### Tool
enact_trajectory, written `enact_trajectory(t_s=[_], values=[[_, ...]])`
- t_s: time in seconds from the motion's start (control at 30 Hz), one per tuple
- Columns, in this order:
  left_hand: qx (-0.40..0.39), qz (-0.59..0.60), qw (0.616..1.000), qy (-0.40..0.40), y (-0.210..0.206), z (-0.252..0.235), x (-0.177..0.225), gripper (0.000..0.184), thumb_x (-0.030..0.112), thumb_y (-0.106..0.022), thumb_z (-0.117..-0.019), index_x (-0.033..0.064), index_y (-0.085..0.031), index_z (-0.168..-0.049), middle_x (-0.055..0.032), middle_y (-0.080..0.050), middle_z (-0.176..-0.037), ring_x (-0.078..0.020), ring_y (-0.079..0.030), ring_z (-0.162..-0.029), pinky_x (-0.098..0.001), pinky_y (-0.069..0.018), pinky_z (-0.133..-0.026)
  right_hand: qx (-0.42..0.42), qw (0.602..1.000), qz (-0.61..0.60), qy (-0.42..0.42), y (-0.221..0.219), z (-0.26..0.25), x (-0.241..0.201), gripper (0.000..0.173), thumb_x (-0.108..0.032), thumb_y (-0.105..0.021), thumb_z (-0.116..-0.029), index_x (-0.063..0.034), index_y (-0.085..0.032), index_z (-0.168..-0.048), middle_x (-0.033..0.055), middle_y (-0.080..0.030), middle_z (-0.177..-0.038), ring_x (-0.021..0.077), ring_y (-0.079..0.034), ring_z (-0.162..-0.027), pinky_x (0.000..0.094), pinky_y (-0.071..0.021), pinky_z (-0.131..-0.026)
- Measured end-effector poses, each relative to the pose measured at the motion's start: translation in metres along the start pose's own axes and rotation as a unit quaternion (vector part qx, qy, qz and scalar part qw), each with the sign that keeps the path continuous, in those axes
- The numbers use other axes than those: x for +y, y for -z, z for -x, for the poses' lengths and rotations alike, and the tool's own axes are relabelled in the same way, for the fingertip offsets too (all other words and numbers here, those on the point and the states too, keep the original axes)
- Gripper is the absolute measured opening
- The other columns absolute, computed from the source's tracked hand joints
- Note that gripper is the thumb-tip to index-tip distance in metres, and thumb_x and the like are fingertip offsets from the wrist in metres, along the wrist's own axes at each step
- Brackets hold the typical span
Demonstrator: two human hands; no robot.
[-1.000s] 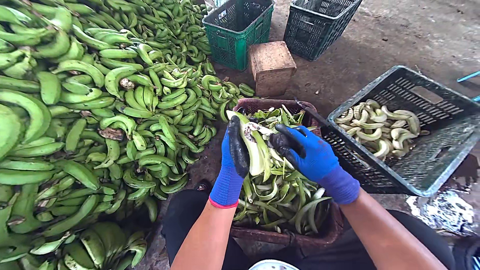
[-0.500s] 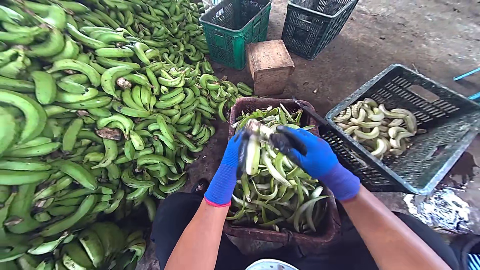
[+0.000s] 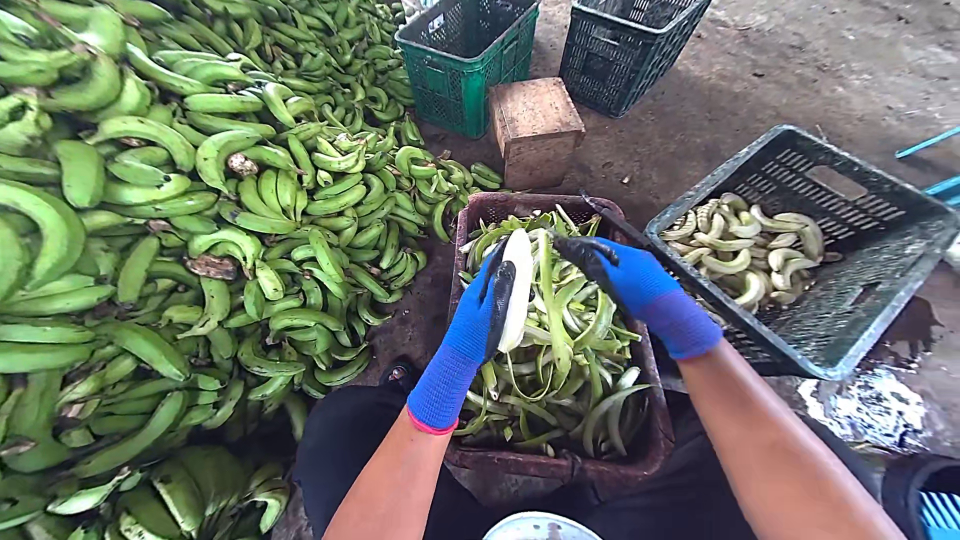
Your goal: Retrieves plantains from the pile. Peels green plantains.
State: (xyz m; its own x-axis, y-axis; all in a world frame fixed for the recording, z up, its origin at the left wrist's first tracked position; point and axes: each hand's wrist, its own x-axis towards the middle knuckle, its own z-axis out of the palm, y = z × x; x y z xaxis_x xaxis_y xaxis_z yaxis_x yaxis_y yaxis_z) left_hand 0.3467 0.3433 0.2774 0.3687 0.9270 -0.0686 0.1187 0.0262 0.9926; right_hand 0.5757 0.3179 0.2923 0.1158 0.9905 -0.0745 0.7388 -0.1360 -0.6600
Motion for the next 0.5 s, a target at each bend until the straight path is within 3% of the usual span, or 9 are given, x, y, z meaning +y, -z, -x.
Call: enact_trajectory(t_s=[0.07, 0.1, 0.17, 0.2, 0.23, 0.27, 0.37, 0.43, 0.5], values=[[0.044, -0.018, 0.999, -0.007, -0.002, -0.006, -0.006, 0.049, 0.031, -0.035, -0.1106, 0.017, -0.036, -0.158, -0.0141, -0.059, -0.138, -0.019, -0.063, -0.114, -0.0412, -0.0508, -0.098, 0.039, 0.998, -0.054, -0.009, -0.003, 0.0, 0.003, 0.044, -0.042, -0.045, -0.1084, -0.0152, -0.062, -0.138, 0.0183, -0.07, -0.11, 0.0327, -0.067, -0.091, 0.059, -0.0514, -0.078], [0.06, 0.0, 0.998, -0.005, -0.004, -0.01, -0.01, 0.051, 0.031, -0.035, -0.111, 0.0158, -0.032, -0.159, -0.0156, -0.055, -0.144, -0.0218, -0.06, -0.122, -0.0433, -0.0479, -0.104, 0.045, 0.996, -0.078, 0.001, -0.008, 0.002, 0.0, 0.044, -0.037, -0.055, -0.1047, -0.0143, -0.058, -0.143, 0.0183, -0.07, -0.114, 0.0311, -0.068, -0.092, 0.0565, -0.0539, -0.079], [0.05, 0.084, 0.995, 0.004, -0.012, -0.016, -0.017, 0.051, 0.029, -0.033, -0.1111, 0.0152, -0.03, -0.16, -0.0131, -0.055, -0.144, -0.0191, -0.061, -0.121, -0.0399, -0.0511, -0.101, 0.044, 0.995, -0.085, 0.028, -0.025, 0.007, -0.015, 0.068, -0.025, -0.078, -0.0883, -0.0139, -0.051, -0.149, 0.019, -0.07, -0.118, 0.0328, -0.069, -0.101, 0.058, -0.0556, -0.086], [0.034, 0.129, 0.991, 0.007, -0.02, -0.016, -0.017, 0.047, 0.027, -0.033, -0.1112, 0.0143, -0.036, -0.156, -0.0086, -0.059, -0.137, -0.0132, -0.062, -0.114, -0.0341, -0.0532, -0.097, 0.04, 0.997, -0.059, 0.04, -0.035, 0.01, -0.02, 0.079, -0.023, -0.084, -0.0819, -0.0148, -0.047, -0.152, 0.0183, -0.07, -0.119, 0.0334, -0.069, -0.104, 0.0585, -0.0556, -0.09], [0.02, 0.156, 0.988, 0.014, -0.028, -0.014, -0.015, 0.042, 0.024, -0.032, -0.1113, 0.0108, -0.042, -0.15, -0.0054, -0.061, -0.127, -0.0081, -0.062, -0.106, -0.029, -0.0532, -0.092, 0.033, 0.998, -0.022, 0.049, -0.042, 0.011, -0.022, 0.084, -0.02, -0.083, -0.0814, -0.0147, -0.043, -0.155, 0.0195, -0.07, -0.122, 0.0365, -0.069, -0.107, 0.061, -0.0544, -0.092], [-0.003, 0.176, 0.984, 0.019, -0.031, -0.013, -0.014, 0.041, 0.024, -0.032, -0.1114, 0.0107, -0.044, -0.148, -0.0038, -0.062, -0.125, -0.0075, -0.062, -0.105, -0.0283, -0.0537, -0.091, 0.025, 0.999, 0.001, 0.048, -0.044, 0.012, -0.021, 0.083, -0.018, -0.08, -0.0841, -0.0158, -0.041, -0.157, 0.0203, -0.069, -0.122, 0.039, -0.069, -0.108, 0.0633, -0.0535, -0.091], [-0.067, 0.177, 0.982, -0.001, -0.014, -0.013, -0.001, 0.049, 0.031, -0.034, -0.1101, 0.0198, -0.034, -0.158, -0.0026, -0.051, -0.15, -0.0168, -0.06, -0.123, -0.0386, -0.0528, -0.098, 0.074, 0.995, 0.018, 0.058, -0.016, 0.02, -0.007, 0.074, -0.017, -0.078, -0.0883, -0.0144, -0.045, -0.154, 0.0229, -0.069, -0.12, 0.0419, -0.069, -0.102, 0.0654, -0.0543, -0.086], [-0.036, 0.144, 0.987, -0.069, 0.02, -0.005, 0.02, 0.053, 0.03, -0.038, -0.1085, 0.0167, -0.031, -0.159, -0.0022, -0.047, -0.154, -0.0132, -0.056, -0.128, -0.0361, -0.0514, -0.102, 0.16, 0.983, 0.064, 0.071, 0.028, 0.036, 0.012, 0.068, -0.021, -0.076, -0.0916, -0.0098, -0.047, -0.152, 0.026, -0.067, -0.123, 0.043, -0.068, -0.104, 0.0656, -0.0532, -0.086], [0.044, 0.114, 0.983, -0.134, 0.077, 0.01, 0.029, 0.051, 0.025, -0.04, -0.1078, 0.0116, -0.032, -0.157, -0.0015, -0.051, -0.148, -0.0095, -0.058, -0.124, -0.0309, -0.0535, -0.099, 0.189, 0.976, 0.07, 0.076, 0.075, 0.053, 0.043, 0.059, -0.022, -0.07, -0.0969, -0.0036, -0.048, -0.149, 0.0239, -0.062, -0.132, 0.0344, -0.064, -0.116, 0.0563, -0.0502, -0.099]])
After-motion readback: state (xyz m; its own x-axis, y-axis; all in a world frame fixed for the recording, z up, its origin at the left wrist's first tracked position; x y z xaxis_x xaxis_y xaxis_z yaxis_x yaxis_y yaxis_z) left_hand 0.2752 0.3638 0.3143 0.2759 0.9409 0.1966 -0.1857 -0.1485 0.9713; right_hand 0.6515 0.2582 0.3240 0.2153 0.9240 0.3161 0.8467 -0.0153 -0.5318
